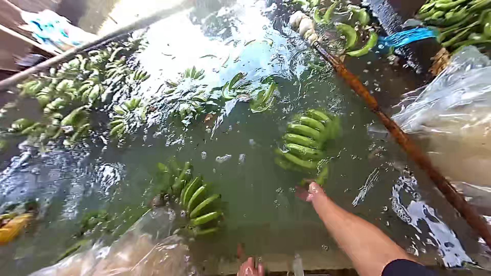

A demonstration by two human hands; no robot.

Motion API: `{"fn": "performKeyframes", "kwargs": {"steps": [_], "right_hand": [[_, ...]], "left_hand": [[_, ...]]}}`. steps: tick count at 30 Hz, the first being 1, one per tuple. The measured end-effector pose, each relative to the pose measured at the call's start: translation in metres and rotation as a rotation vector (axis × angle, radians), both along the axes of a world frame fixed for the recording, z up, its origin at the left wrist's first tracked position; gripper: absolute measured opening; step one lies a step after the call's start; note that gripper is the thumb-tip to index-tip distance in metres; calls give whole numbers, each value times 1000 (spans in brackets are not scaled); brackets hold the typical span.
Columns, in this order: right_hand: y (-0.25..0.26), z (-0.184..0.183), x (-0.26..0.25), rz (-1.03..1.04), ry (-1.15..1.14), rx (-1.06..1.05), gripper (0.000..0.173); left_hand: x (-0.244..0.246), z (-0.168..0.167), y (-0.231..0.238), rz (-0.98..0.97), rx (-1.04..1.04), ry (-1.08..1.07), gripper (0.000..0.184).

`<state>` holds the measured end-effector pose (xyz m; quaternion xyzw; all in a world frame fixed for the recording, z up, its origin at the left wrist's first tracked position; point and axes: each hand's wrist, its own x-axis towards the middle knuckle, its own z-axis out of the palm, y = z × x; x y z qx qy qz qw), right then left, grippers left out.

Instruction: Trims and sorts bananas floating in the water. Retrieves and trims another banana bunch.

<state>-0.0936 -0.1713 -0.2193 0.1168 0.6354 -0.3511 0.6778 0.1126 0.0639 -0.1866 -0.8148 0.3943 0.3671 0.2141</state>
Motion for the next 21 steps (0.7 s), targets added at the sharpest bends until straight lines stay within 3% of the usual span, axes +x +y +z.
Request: {"fn": "performKeyframes", "kwargs": {"steps": [2, 5, 8, 11, 14, 17, 19, 21], "right_hand": [[23, -4, -1, 60, -35, 42, 27], [54, -9, -19, 331, -85, 96, 38], [73, -17, -37, 474, -24, 195, 38], [83, -17, -58, 498, 160, 247, 24], [79, -11, -77, 444, 267, 137, 29], [68, 2, -84, 402, 410, 58, 32], [57, 13, -90, 584, 592, -107, 47], [46, 17, -94, 828, 848, -284, 48]], "left_hand": [[2, -1, 1, -11, 24, -8, 46], [6, -8, -4, 39, 129, 26, 53], [18, -20, -20, 325, -73, 218, 52], [6, -20, -62, 548, -283, 454, 52], [-8, -24, -113, 561, -315, 667, 55], [-35, -29, -148, 601, -231, 693, 62], [-50, -32, -162, 598, -201, 683, 60], [-59, -42, -161, 506, -179, 616, 48]]}}
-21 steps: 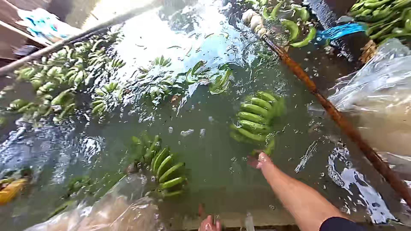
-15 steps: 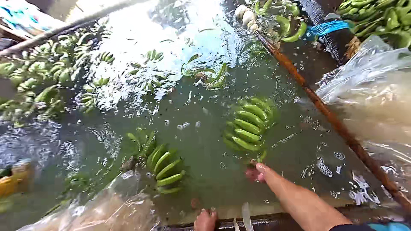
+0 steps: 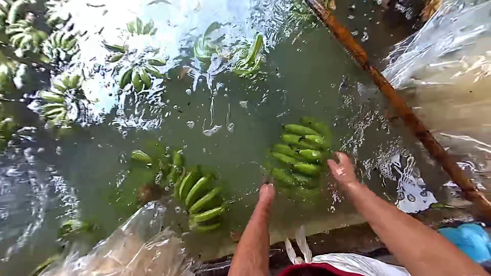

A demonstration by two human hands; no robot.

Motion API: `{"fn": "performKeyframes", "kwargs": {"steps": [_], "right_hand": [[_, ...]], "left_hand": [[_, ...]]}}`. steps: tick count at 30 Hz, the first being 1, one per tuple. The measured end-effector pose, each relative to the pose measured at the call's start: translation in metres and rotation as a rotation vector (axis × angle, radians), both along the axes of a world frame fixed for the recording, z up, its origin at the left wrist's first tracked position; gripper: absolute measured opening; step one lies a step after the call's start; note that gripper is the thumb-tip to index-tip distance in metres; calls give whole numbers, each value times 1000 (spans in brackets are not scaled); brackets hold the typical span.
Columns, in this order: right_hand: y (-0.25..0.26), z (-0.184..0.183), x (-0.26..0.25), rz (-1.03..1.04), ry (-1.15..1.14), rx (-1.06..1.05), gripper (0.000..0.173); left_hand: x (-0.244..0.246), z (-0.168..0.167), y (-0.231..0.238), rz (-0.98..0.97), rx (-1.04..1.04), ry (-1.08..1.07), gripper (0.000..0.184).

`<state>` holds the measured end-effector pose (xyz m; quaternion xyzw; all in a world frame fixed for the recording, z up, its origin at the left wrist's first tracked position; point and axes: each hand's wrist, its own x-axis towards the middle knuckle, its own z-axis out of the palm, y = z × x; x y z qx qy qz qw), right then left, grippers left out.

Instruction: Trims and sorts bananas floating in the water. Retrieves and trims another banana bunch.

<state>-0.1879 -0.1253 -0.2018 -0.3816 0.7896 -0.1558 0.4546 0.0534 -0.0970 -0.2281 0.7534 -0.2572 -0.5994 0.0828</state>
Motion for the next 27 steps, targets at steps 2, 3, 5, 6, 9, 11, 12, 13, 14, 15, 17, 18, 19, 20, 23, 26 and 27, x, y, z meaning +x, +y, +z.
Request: {"fn": "performKeyframes", "kwargs": {"steps": [2, 3, 5, 6, 9, 11, 12, 13, 14, 15, 17, 18, 19, 20, 23, 26, 27], "right_hand": [[-9, 2, 3, 186, 142, -143, 44], [-13, 1, 7, 261, 178, -198, 42], [-20, -1, 14, 398, 218, -185, 41], [-22, -1, 17, 450, 221, -131, 40], [-15, -10, 14, 547, 208, -71, 37], [-4, -16, 5, 582, 163, -111, 33], [3, -18, -1, 595, 139, -150, 32], [11, -20, -6, 593, 118, -183, 31], [17, -19, -10, 575, 90, -199, 30], [22, -16, -15, 548, 57, -195, 29], [30, -12, -24, 473, -2, -173, 29], [35, -10, -26, 430, -23, -153, 29], [41, -8, -27, 380, -36, -129, 29], [47, -6, -27, 329, -43, -103, 29], [63, 0, -28, 229, -47, -50, 32], [85, 5, -27, 178, -66, 19, 35], [91, 8, -26, 169, -70, 42, 36]], "left_hand": [[6, -33, 34, -203, -191, -90, 41], [9, -44, 52, -283, -324, -145, 40], [1, -11, 35, -294, 112, -80, 46], [-1, -9, 41, -230, 129, -64, 45], [15, -28, 70, -254, 54, 50, 44], [18, -32, 76, -335, -10, 26, 44], [15, -23, 71, -402, 20, -19, 42], [11, -16, 68, -424, 46, -57, 40], [8, -11, 67, -410, 56, -89, 39], [6, -7, 67, -379, 52, -114, 39], [7, -1, 69, -304, 2, -117, 41], [9, 3, 70, -303, -36, -121, 40], [12, 8, 70, -305, -68, -136, 40], [14, 10, 70, -303, -106, -148, 40], [14, 15, 69, -304, -206, -180, 40], [16, 26, 79, -378, -308, -196, 40], [16, 27, 84, -385, -353, -198, 40]]}}
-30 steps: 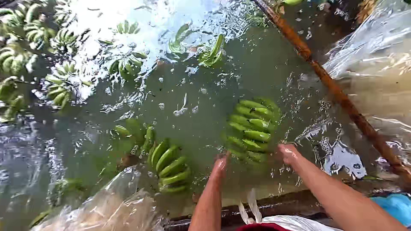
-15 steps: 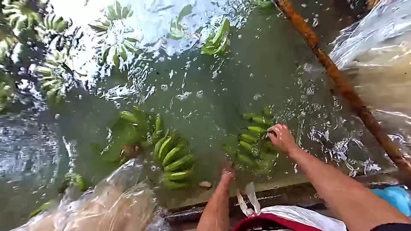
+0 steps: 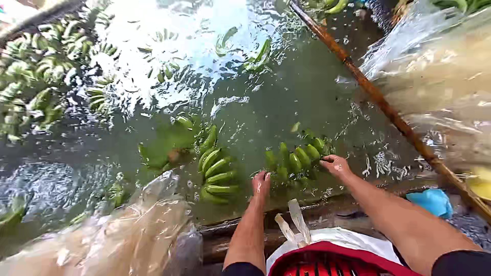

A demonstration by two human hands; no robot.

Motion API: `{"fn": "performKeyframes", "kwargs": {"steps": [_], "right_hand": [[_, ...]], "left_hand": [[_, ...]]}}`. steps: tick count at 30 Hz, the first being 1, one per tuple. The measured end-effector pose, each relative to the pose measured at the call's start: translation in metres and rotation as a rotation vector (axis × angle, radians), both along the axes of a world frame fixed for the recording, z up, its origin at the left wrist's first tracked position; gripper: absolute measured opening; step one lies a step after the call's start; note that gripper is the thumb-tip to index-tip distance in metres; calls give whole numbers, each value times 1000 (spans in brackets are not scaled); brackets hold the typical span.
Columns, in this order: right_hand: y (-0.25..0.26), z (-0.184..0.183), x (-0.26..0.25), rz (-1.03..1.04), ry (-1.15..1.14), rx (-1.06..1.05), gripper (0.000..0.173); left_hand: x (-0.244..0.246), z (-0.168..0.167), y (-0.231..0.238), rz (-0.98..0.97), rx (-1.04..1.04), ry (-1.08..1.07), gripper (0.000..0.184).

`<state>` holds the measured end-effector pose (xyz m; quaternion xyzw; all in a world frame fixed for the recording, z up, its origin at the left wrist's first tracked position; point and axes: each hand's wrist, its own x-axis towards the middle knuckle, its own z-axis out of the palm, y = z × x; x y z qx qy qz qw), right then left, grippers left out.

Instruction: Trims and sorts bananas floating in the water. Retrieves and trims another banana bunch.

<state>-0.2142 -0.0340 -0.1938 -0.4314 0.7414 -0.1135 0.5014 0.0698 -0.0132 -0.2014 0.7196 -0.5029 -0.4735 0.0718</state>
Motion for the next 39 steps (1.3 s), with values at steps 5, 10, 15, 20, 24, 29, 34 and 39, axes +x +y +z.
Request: {"fn": "performKeyframes", "kwargs": {"steps": [5, 10, 15, 20, 24, 29, 34, 39], "right_hand": [[9, 24, -1, 78, 38, 49, 35], [13, 23, -8, 112, -9, 99, 34], [7, 11, -18, -325, -184, 195, 28], [-49, 33, -6, 166, 58, -208, 33], [-98, 6, 23, 372, 62, -28, 36], [-102, -9, 20, 357, -51, 178, 35], [-91, 1, 3, 287, -236, 233, 33], [-78, 4, 14, 308, -195, 208, 39]], "left_hand": [[-8, 16, 3, 117, -94, 6, 40], [-20, 13, -3, 211, -67, -1, 42], [-25, 9, -22, 175, 5, -35, 42], [-52, 12, -49, 58, -264, -147, 38], [-103, 6, -75, -175, -151, 137, 38], [-138, 1, -93, -170, 115, 118, 42], [-134, 19, -88, -282, 111, 73, 42], [-127, 22, -89, -235, 170, 94, 44]]}}
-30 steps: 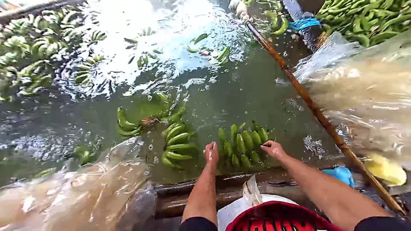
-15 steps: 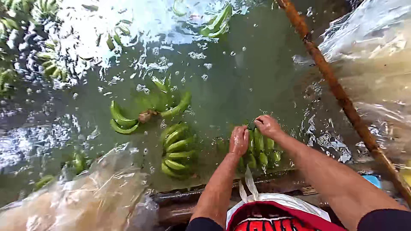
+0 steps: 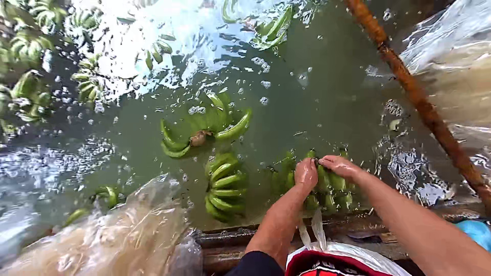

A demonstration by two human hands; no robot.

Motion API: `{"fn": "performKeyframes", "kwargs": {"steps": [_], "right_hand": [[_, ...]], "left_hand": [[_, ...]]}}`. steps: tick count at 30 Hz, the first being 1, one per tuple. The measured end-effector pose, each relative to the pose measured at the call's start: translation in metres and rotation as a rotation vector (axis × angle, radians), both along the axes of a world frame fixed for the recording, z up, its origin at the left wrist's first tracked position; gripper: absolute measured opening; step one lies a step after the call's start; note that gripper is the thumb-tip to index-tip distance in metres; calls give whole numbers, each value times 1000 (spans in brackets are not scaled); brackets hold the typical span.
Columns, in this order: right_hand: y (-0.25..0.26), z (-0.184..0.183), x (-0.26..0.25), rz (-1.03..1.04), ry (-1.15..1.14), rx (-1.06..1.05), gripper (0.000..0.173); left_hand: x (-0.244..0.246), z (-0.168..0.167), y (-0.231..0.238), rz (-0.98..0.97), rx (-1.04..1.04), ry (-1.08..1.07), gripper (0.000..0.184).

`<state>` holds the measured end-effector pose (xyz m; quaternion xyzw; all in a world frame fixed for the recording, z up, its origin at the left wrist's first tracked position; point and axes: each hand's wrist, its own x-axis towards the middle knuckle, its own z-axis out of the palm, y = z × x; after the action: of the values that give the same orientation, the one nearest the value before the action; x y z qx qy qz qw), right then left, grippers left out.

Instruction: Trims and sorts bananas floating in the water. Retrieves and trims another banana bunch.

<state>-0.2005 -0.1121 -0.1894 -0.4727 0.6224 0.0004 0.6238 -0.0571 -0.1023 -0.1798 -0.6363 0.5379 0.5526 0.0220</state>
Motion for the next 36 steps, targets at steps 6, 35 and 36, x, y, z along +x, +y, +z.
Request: {"fn": "performKeyframes", "kwargs": {"steps": [6, 35, 36], "right_hand": [[7, 6, 19, 100, 184, -38, 45], [26, -22, -6, -130, 11, -29, 35], [25, -20, -5, -128, 1, -24, 34]], "left_hand": [[5, 12, -6, -51, 69, -106, 46], [32, 28, 25, -239, 80, -98, 48], [30, 27, 24, -195, 96, -141, 48]]}}
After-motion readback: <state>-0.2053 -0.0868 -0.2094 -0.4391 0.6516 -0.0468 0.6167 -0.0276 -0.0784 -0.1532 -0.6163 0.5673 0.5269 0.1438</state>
